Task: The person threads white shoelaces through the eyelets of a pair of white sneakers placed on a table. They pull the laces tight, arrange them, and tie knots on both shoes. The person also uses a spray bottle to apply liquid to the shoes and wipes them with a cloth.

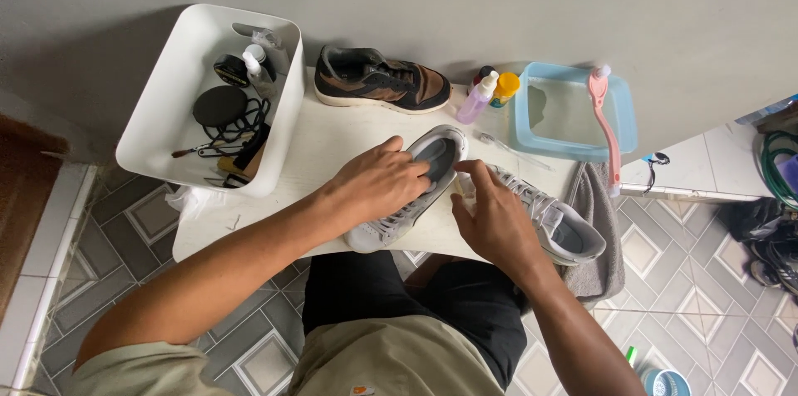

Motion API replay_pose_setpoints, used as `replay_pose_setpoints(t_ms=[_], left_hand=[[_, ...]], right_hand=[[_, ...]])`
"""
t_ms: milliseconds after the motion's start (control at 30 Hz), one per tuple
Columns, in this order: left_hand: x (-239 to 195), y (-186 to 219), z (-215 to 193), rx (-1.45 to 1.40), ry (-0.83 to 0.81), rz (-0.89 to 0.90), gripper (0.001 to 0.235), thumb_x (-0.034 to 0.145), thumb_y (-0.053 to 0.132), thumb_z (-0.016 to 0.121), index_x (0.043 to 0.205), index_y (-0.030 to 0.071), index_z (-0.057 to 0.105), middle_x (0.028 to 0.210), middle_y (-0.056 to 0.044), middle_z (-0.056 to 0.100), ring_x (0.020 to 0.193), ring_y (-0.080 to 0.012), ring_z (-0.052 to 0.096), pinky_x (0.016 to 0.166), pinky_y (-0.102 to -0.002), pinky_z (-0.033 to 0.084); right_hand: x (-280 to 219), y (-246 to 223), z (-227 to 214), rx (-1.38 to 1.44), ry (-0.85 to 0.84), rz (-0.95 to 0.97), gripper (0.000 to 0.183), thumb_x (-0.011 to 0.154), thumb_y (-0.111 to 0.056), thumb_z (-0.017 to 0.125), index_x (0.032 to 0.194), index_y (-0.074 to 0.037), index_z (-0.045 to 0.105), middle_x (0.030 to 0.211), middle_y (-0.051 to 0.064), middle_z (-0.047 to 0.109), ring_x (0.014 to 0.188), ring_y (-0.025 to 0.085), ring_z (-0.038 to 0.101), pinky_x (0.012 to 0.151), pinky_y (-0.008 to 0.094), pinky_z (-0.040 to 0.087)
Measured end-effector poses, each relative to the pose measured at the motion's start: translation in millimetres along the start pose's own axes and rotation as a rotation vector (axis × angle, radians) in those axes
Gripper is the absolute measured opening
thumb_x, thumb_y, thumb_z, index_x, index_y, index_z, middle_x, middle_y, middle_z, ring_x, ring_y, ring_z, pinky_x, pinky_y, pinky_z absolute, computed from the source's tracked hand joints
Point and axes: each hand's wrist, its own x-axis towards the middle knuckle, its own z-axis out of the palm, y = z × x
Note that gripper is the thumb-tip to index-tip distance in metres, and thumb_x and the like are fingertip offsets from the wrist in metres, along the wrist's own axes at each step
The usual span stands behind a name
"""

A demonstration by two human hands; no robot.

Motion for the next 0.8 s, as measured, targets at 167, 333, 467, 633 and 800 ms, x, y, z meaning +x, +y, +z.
replay_pose_setpoints(t_ms=[167, 333, 467, 633, 800], left_hand=[[2.3, 1.4, 11.4, 0.066, 0.051, 0.028, 0.026, 0.097, -0.002, 0.049, 0.086, 0.010, 0.069, 0.076, 0.002, 0.058, 0.062, -0.0183, 0.063, 0.072, -0.037, 0.040], [-1.8, 9.3, 1.6, 0.204, 0.128, 0.100, 0.018, 0.091, -0.001, 0.059, 0.080, 0.010, 0.068, 0.075, 0.000, 0.058, 0.060, -0.0189, 0.061, 0.071, -0.037, 0.039], [-4.7, 16.9, -5.4, 0.258, 0.151, 0.134, 0.020, 0.090, -0.004, 0.059, 0.081, 0.009, 0.069, 0.069, 0.001, 0.055, 0.059, -0.0188, 0.061, 0.072, -0.038, 0.041], [-7.6, 19.1, -9.5, 0.283, 0.191, 0.147, 0.018, 0.089, -0.003, 0.060, 0.079, 0.010, 0.068, 0.068, 0.000, 0.055, 0.059, -0.0201, 0.061, 0.073, -0.039, 0.042], [-6.7, 13.8, 0.7, 0.216, 0.148, 0.097, 0.021, 0.091, -0.004, 0.058, 0.078, 0.009, 0.069, 0.066, 0.000, 0.054, 0.059, -0.0201, 0.062, 0.073, -0.038, 0.043]], right_hand=[[3.4, 3.9, 4.5, 0.091, -0.057, -0.021, 0.051, 0.088, -0.010, 0.063, 0.137, -0.016, 0.049, 0.105, 0.031, 0.070, 0.085, 0.058, 0.070, 0.066, 0.064, 0.056], [5.5, 6.6, 8.9, 0.051, -0.123, -0.033, 0.062, 0.085, -0.005, 0.061, 0.143, -0.021, 0.045, 0.110, 0.029, 0.070, 0.093, 0.056, 0.070, 0.075, 0.064, 0.058], [7.1, 0.2, 8.5, 0.022, -0.176, -0.015, 0.053, 0.087, -0.007, 0.062, 0.136, -0.018, 0.047, 0.105, 0.027, 0.072, 0.090, 0.051, 0.073, 0.075, 0.061, 0.059], [10.2, -2.7, 12.9, 0.068, -0.199, 0.015, 0.054, 0.088, -0.007, 0.063, 0.138, -0.019, 0.045, 0.101, 0.029, 0.074, 0.090, 0.051, 0.074, 0.076, 0.060, 0.059], [6.9, 2.6, 19.0, 0.097, -0.165, -0.013, 0.052, 0.088, -0.007, 0.063, 0.137, -0.017, 0.046, 0.092, 0.028, 0.075, 0.079, 0.048, 0.075, 0.068, 0.057, 0.059]])
